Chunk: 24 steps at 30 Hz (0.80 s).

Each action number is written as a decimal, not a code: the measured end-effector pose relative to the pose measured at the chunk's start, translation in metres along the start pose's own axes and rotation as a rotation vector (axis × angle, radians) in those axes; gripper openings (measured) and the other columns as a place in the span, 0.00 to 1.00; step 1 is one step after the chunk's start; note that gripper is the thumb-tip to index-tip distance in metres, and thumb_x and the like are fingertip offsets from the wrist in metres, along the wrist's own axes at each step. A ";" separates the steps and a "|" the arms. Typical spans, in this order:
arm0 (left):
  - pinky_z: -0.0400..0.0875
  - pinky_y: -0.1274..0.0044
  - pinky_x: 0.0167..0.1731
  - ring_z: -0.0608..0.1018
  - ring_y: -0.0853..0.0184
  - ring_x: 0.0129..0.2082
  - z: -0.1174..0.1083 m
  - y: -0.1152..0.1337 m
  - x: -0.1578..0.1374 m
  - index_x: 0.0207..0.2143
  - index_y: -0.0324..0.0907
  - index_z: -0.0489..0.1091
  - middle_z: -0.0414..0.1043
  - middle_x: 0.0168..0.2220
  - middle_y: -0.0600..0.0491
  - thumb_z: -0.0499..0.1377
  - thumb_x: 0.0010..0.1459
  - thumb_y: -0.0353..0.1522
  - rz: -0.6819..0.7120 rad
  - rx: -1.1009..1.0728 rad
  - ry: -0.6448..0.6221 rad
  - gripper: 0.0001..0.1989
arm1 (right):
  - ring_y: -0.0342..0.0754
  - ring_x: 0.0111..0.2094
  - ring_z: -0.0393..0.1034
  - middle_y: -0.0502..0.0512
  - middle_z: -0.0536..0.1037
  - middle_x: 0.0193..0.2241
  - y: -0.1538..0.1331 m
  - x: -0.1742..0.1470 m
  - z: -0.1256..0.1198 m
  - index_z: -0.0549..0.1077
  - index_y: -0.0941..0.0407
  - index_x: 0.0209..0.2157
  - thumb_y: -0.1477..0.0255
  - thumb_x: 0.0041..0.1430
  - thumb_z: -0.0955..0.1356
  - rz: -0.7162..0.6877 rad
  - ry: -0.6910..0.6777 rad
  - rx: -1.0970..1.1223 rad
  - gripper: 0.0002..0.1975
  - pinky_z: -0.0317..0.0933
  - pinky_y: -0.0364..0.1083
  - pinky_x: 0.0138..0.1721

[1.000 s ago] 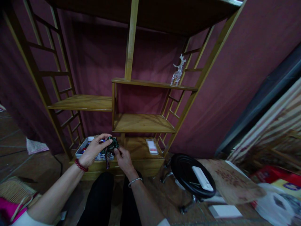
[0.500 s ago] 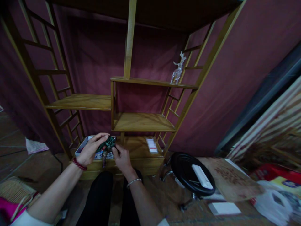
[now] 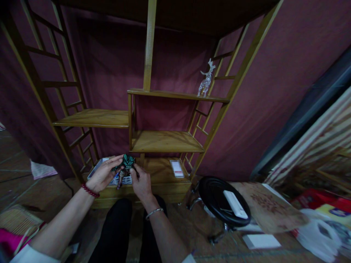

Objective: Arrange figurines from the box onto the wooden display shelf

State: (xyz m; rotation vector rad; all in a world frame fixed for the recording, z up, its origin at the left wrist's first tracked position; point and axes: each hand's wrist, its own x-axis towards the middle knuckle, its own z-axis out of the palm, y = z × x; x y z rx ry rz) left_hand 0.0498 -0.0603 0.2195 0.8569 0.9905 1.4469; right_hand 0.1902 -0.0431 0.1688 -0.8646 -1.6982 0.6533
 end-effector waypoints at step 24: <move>0.66 0.78 0.36 0.73 0.69 0.35 0.010 -0.011 0.000 0.33 0.38 0.73 0.73 0.40 0.49 0.59 0.43 0.30 0.063 -0.139 0.051 0.11 | 0.46 0.41 0.69 0.52 0.73 0.44 0.004 0.006 -0.009 0.58 0.54 0.55 0.65 0.57 0.58 0.108 -0.005 0.036 0.23 0.62 0.44 0.42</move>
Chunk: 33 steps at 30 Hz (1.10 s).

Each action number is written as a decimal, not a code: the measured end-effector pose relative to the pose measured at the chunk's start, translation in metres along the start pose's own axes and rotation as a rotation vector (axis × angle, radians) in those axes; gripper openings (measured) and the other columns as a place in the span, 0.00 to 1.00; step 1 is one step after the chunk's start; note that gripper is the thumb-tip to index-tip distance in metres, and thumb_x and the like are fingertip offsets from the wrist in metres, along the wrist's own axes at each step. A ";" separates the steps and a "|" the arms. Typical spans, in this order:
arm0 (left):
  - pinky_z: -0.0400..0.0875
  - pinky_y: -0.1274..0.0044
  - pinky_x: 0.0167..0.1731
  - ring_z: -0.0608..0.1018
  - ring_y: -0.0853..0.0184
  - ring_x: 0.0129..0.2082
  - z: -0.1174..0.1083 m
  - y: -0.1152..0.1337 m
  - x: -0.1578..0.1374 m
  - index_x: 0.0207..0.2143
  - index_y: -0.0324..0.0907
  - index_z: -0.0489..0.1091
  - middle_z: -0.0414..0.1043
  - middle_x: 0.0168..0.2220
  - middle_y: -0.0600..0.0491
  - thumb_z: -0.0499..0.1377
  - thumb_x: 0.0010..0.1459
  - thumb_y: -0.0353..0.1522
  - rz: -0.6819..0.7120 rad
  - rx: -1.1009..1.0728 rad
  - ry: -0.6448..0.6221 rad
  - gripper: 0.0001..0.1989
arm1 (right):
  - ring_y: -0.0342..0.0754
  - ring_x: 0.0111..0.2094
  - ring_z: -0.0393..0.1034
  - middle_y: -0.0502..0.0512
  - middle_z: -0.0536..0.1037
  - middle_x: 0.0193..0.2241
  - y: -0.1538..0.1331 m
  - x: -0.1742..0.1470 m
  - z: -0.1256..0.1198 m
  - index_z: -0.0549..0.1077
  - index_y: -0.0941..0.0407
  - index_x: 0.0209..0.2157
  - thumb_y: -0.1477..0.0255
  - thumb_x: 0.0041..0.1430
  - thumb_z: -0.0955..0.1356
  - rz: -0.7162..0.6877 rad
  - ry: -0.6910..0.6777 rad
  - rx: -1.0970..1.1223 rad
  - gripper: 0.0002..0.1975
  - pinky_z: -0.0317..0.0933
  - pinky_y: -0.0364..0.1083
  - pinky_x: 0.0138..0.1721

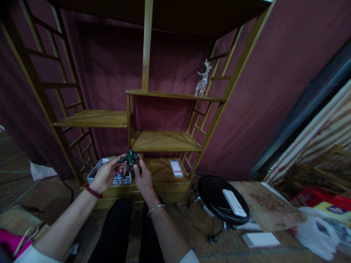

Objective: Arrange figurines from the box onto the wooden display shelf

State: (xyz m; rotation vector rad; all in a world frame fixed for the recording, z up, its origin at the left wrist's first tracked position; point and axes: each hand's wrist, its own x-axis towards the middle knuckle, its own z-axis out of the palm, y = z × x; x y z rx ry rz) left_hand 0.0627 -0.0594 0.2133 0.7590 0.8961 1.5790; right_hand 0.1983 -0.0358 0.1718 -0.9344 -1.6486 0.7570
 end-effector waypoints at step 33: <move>0.65 0.79 0.31 0.72 0.71 0.29 0.017 -0.016 -0.018 0.35 0.37 0.70 0.72 0.33 0.50 0.61 0.44 0.37 -0.043 0.211 -0.204 0.16 | 0.46 0.38 0.70 0.54 0.76 0.36 0.001 -0.001 -0.016 0.70 0.56 0.41 0.67 0.56 0.60 0.004 0.102 -0.060 0.14 0.62 0.44 0.41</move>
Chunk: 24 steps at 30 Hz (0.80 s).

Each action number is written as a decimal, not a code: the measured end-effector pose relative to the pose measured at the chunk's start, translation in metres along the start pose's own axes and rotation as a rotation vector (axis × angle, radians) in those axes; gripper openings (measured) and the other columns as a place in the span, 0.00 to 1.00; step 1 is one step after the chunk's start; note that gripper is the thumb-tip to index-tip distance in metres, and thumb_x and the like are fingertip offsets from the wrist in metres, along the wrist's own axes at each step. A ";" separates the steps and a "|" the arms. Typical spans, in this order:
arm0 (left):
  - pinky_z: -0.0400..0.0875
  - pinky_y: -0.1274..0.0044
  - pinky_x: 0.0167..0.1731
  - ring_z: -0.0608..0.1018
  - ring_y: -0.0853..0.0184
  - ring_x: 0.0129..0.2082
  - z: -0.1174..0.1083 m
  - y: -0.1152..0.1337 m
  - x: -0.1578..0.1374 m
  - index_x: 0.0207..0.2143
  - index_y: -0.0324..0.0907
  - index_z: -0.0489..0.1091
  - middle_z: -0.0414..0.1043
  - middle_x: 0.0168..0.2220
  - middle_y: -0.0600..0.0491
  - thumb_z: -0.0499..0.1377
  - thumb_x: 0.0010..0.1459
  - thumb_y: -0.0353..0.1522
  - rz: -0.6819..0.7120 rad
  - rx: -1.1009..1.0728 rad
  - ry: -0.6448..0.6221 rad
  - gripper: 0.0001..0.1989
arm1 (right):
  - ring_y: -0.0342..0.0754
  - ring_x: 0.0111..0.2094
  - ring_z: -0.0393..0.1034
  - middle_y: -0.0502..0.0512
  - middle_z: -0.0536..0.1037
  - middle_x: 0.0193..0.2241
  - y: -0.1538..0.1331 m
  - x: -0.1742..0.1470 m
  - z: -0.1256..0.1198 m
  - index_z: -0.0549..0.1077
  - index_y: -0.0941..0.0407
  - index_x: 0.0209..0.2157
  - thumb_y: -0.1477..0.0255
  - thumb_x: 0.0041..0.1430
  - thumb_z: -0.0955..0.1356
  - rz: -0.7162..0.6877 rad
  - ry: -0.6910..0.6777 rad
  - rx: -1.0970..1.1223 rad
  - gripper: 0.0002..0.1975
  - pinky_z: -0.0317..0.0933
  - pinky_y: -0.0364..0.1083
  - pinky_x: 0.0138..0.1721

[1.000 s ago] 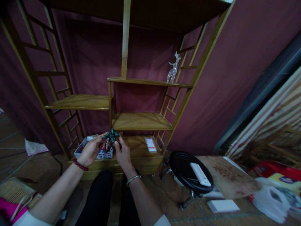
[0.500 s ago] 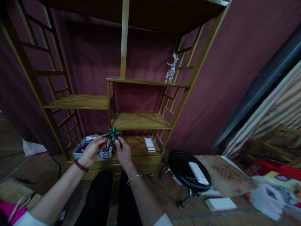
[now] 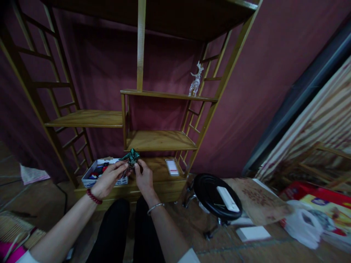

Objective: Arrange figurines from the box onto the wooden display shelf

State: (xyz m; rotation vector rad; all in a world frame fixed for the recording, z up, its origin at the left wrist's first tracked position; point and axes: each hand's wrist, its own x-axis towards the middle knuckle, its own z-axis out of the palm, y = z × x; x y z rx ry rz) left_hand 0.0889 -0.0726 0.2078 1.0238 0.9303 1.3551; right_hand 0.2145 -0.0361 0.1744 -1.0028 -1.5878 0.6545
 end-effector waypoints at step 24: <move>0.67 0.77 0.31 0.74 0.70 0.28 0.003 -0.014 0.013 0.34 0.38 0.67 0.71 0.29 0.53 0.63 0.42 0.35 -0.009 -0.024 0.062 0.16 | 0.47 0.37 0.70 0.54 0.76 0.35 0.010 0.004 -0.004 0.70 0.56 0.40 0.67 0.56 0.60 -0.007 0.037 -0.044 0.14 0.63 0.44 0.40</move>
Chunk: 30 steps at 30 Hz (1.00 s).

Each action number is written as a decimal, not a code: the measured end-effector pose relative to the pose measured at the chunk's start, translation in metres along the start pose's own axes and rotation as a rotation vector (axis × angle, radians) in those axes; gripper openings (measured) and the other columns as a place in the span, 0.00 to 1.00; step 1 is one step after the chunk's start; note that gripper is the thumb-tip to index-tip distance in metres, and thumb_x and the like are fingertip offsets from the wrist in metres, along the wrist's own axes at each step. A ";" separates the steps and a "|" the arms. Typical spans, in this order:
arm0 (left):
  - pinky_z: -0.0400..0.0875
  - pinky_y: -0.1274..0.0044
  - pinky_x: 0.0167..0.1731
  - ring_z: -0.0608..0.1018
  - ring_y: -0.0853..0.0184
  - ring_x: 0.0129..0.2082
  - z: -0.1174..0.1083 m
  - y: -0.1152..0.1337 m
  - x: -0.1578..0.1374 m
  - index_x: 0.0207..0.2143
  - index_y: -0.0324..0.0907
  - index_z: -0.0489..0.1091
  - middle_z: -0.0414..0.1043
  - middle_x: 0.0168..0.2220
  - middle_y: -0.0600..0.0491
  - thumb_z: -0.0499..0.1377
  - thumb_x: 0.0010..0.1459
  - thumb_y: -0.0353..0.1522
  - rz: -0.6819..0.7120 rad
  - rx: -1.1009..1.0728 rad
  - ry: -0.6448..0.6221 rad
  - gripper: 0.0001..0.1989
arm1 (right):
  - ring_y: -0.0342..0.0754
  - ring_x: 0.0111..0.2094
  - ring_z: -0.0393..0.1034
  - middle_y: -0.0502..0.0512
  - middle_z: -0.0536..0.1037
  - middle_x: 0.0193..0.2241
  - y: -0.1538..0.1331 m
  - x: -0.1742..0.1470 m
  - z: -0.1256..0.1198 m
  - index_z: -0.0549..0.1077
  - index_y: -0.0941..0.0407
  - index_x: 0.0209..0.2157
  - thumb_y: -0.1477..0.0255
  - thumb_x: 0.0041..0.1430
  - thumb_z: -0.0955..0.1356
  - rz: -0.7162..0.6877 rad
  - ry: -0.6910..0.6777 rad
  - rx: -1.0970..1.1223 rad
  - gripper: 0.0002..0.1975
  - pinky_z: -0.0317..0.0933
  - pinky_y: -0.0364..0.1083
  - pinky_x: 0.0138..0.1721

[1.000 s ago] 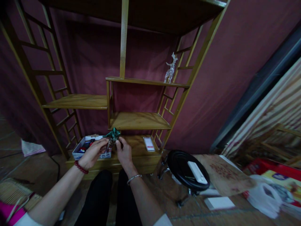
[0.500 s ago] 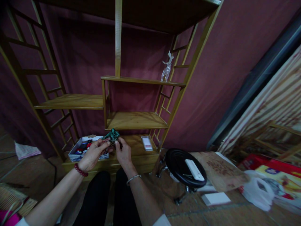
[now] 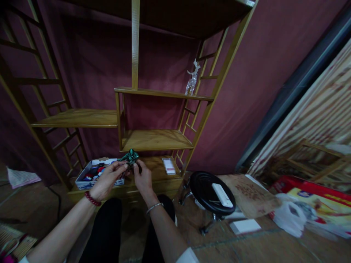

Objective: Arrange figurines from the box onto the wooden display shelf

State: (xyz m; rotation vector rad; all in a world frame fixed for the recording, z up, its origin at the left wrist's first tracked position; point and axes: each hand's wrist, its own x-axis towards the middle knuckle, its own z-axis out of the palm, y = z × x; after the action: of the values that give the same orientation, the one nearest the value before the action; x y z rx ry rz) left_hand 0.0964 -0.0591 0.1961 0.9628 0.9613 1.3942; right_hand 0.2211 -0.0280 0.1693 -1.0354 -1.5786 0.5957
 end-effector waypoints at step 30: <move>0.65 0.78 0.29 0.73 0.70 0.28 -0.014 -0.004 0.002 0.31 0.39 0.68 0.71 0.29 0.53 0.64 0.39 0.35 -0.035 -0.049 0.029 0.15 | 0.48 0.37 0.71 0.55 0.76 0.35 0.001 -0.002 0.014 0.71 0.55 0.40 0.66 0.55 0.61 0.060 -0.004 0.002 0.14 0.64 0.46 0.40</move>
State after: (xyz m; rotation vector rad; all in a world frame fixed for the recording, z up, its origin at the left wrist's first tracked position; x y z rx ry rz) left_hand 0.0849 -0.0576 0.1876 0.8870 0.9573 1.3993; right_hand 0.2079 -0.0275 0.1631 -1.0844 -1.5545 0.6402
